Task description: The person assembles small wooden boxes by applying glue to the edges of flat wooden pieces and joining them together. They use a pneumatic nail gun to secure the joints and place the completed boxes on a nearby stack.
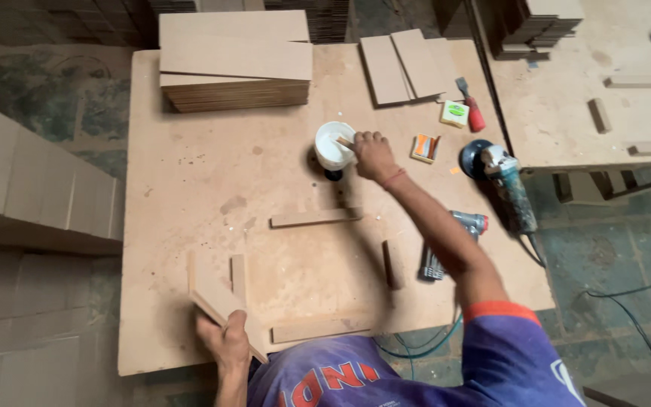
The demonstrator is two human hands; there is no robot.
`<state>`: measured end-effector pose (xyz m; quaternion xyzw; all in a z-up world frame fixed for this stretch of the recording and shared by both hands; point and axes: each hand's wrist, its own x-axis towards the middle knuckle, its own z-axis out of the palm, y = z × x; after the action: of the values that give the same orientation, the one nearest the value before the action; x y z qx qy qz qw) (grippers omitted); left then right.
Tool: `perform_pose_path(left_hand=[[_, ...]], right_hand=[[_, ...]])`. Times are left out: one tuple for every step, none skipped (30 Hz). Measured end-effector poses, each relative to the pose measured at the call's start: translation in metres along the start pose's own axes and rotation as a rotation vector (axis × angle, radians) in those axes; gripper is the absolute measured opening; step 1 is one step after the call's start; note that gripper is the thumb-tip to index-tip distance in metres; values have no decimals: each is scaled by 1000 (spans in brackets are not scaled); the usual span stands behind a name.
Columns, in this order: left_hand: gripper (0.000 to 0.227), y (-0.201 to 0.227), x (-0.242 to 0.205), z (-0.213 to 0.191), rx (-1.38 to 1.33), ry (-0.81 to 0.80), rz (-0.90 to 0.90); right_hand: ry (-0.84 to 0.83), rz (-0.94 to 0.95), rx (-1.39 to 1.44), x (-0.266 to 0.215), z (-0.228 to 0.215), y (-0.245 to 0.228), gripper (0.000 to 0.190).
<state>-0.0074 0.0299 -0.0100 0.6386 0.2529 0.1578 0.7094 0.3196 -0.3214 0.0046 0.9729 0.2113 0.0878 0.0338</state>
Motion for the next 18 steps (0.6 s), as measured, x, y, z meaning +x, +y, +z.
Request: perform_pose_path(left_hand=[[57,0,2,-7,44,56,139],[58,0,3,-13,6,88,165],[59,-1,5,-19,-32,120,191],[60,-3,5,-23,-72,151,216],[60,-6,5,-26,-75,158,220],[59,-9,6,-30,-76,164,225],[59,-12,6,-33,-76,171,230],[58,-16,7,-34,-44,168,183],[56,-19,8,-35,-12,165,136],[55,-23,7,-33,19,158,86],[55,-28,5,-30,15,146,70],[55,-31,4,-27,12,131,57],[55,-32,1,-24,9,116,44],[56,-32,4,-22,29,84,63],[57,-30,5,-20,49,53,82],[58,-28,4,-19,68,27,98],[59,-26,5,-19,105,1,134],[61,-25,5,-19,143,-22,166]], right_hand=[[-32,-10,6,4,7,8,59],[-66,-20,9,6,10,16,47],[-100,-31,11,8,14,24,36],[-88,-63,-29,10,14,31,26],[-75,-96,-69,12,14,36,17],[-62,-127,-106,15,14,36,11],[-76,-108,-101,20,14,36,10],[-89,-83,-99,23,12,39,11],[-102,-58,-96,27,11,37,14],[-90,-67,-115,28,11,34,14],[-77,-77,-134,29,12,29,15],[-61,-84,-153,29,12,24,16],[-66,-102,-137,25,10,21,14],[-63,-114,-123,23,8,18,12],[-60,-127,-109,21,5,17,10],[-37,-99,-122,19,2,16,10],[-15,-71,-135,18,0,15,10],[4,-46,-148,17,-1,13,11]])
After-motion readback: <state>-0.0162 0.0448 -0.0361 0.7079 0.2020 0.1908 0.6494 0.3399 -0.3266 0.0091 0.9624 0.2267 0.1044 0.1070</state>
